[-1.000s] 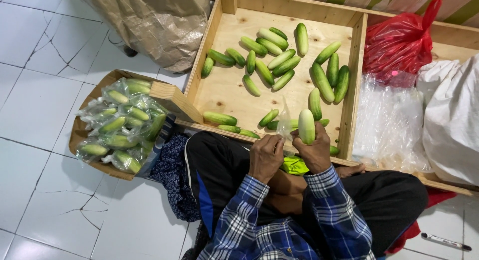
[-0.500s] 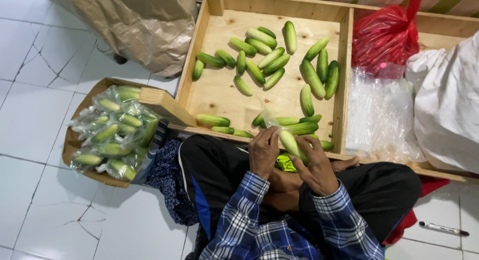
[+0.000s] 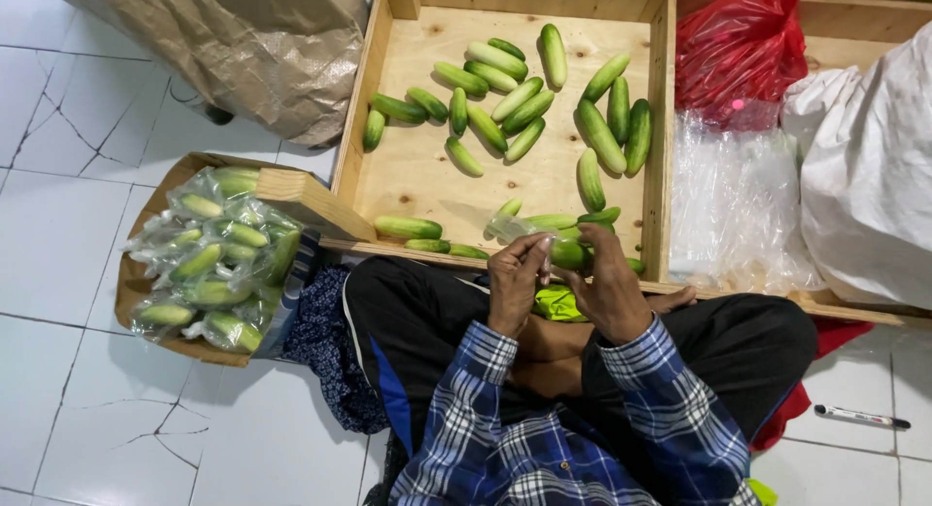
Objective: The person sorts cucumbers by hand from a wooden crate into plastic bags and then places the filled bags into a cardboard box.
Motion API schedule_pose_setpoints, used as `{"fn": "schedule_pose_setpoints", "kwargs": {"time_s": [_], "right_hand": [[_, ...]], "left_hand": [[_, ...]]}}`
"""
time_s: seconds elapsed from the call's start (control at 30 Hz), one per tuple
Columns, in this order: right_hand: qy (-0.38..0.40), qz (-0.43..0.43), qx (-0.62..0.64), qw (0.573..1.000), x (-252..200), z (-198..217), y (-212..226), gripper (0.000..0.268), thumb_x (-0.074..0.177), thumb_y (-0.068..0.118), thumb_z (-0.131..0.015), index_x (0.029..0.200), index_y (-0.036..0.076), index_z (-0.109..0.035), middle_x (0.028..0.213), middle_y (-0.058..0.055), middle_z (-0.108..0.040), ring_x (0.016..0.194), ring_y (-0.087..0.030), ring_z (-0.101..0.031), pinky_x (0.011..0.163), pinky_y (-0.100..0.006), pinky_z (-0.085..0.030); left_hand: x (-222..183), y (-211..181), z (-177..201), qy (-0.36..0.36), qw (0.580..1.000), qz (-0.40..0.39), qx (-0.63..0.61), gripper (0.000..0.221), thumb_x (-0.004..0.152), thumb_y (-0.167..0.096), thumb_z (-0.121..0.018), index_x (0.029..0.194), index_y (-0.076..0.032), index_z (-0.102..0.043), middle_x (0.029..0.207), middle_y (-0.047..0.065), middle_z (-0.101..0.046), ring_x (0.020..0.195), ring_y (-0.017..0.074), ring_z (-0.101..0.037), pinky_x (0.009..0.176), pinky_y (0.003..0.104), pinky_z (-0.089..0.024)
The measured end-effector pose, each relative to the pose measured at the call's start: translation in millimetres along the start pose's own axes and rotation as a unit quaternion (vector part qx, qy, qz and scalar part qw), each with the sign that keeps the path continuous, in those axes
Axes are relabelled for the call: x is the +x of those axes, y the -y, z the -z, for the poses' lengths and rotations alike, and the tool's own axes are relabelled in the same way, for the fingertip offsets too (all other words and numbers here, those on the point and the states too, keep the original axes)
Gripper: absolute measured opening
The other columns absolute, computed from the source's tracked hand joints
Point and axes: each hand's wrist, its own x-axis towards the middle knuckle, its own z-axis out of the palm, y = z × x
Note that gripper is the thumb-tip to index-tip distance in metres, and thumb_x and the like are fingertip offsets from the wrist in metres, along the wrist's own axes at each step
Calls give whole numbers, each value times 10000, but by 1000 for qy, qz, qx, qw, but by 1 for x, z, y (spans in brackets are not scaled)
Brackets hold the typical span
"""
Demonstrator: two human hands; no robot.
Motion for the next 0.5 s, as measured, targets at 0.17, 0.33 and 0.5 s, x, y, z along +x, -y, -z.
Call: {"fn": "schedule_pose_setpoints", "kwargs": {"time_s": [0.17,0.33,0.5], "right_hand": [[0,57,-109,992,4,0,16,289,1018,186,-603,1301,133,-588,1360,-146,-562,843,-394,-704,607,-477,-623],[-18,121,-156,980,8,-8,7,179,977,239,-655,1151,206,-677,1497,-83,-532,796,-338,-729,591,-431,-623],[55,107,-99,988,18,8,19,228,889,211,-749,1083,166,-639,1496,-82,-520,909,-359,-740,684,-451,-644]], "left_hand": [[-1,-18,-6,-20,999,20,-46,169,955,-75,-717,1051,63,-741,554,105,-549,440,124,-573,441,236,-487],[8,-23,5,-54,998,10,-39,165,950,-59,-704,1023,86,-737,559,96,-534,458,120,-562,454,240,-490],[6,-36,10,-37,999,-5,17,163,913,-57,-733,1012,72,-747,551,126,-569,436,135,-576,406,250,-482]]}}
